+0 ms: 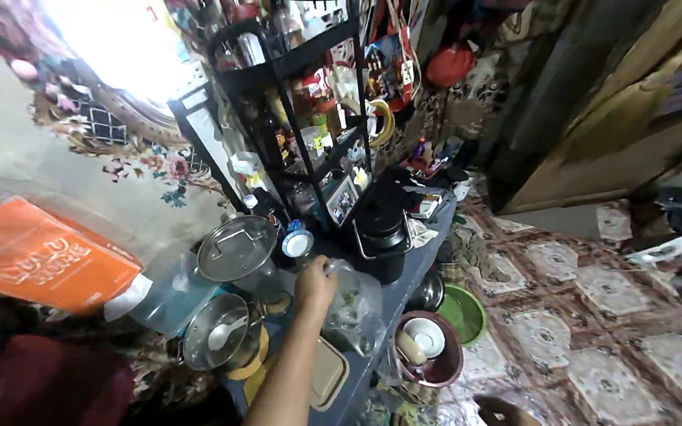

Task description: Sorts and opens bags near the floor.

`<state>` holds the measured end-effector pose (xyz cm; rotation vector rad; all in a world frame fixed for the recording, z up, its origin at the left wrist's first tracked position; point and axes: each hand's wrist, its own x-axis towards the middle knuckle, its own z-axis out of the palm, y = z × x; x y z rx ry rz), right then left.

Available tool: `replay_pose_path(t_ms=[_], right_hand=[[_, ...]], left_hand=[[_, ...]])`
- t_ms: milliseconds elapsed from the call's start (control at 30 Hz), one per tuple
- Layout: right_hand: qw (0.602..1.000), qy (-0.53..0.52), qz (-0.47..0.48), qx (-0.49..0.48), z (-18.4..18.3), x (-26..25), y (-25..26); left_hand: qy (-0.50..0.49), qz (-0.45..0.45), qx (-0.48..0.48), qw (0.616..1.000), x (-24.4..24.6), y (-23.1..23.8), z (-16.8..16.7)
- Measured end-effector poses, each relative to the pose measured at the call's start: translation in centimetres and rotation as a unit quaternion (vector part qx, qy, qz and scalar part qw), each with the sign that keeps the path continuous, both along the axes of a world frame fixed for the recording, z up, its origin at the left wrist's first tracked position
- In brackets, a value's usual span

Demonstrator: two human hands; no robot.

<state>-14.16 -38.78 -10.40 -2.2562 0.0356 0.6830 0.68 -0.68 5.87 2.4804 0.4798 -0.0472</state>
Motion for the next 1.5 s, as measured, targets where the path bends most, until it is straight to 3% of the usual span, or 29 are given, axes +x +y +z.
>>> replay_pose_path(t_ms=[133,233,300,400,500,633,733,800,867,933,967,1033,1100,1367,1500], right_hand=[[0.981,-0.141,0.011,0.129,5.8,4.8,8.4],[0.922,-0.303,0.082,0.227,10.3,5.9,14.8],[0.906,-0.353,0.176,0.152,12.0,6.3,17.5],[0.903,-0.310,0.295,-0.046,12.6,7.1,19.2],[0.858,-0.450,0.243,-0.045,13.5,7.4,19.2],[0.836,-0.511,0.195,0.050,21.3,7.0,20.4],[0.790,-0.574,0.192,0.096,27.5,5.2,23.1],[0.764,-0.594,0.208,0.145,29.5,3.3,24.7],[0.752,-0.591,0.209,0.205,29.2,1.1,26.5],[0.761,-0.570,0.218,0.220,26.1,-1.0,28.7],[0.773,-0.550,0.252,0.192,23.4,-1.7,29.7],[0.797,-0.466,0.377,0.076,17.1,-2.5,30.8],[0.805,-0.347,0.481,-0.017,13.9,-3.2,30.6],[0.795,-0.368,0.481,-0.028,19.5,-6.5,28.8],[0.816,-0.383,0.432,-0.022,23.8,-8.3,28.2]], left_hand=[[-0.059,0.036,-0.028,0.997,-2.1,-0.5,3.5],[-0.094,0.059,-0.085,0.990,-4.1,-0.2,5.4],[-0.118,0.070,-0.138,0.981,-5.7,0.3,6.8],[-0.145,0.081,-0.203,0.965,-8.5,2.2,9.9],[-0.184,0.075,-0.215,0.956,-11.8,5.3,12.7],[-0.236,0.077,-0.168,0.954,-16.7,9.9,14.7],[-0.267,0.081,-0.182,0.943,-20.7,12.3,15.7],[-0.280,0.084,-0.199,0.935,-23.6,13.5,15.9],[-0.305,0.094,-0.209,0.925,-26.0,14.3,14.8],[-0.315,0.126,-0.194,0.921,-27.2,14.9,11.5],[-0.273,0.147,-0.165,0.936,-27.4,15.3,8.9],[-0.092,0.160,-0.143,0.972,-27.8,16.0,3.0],[0.015,0.163,-0.163,0.973,-28.8,16.2,-0.8],[-0.068,0.182,-0.281,0.940,-31.0,16.0,0.0],[-0.219,0.154,-0.302,0.915,-30.6,14.4,2.2]])
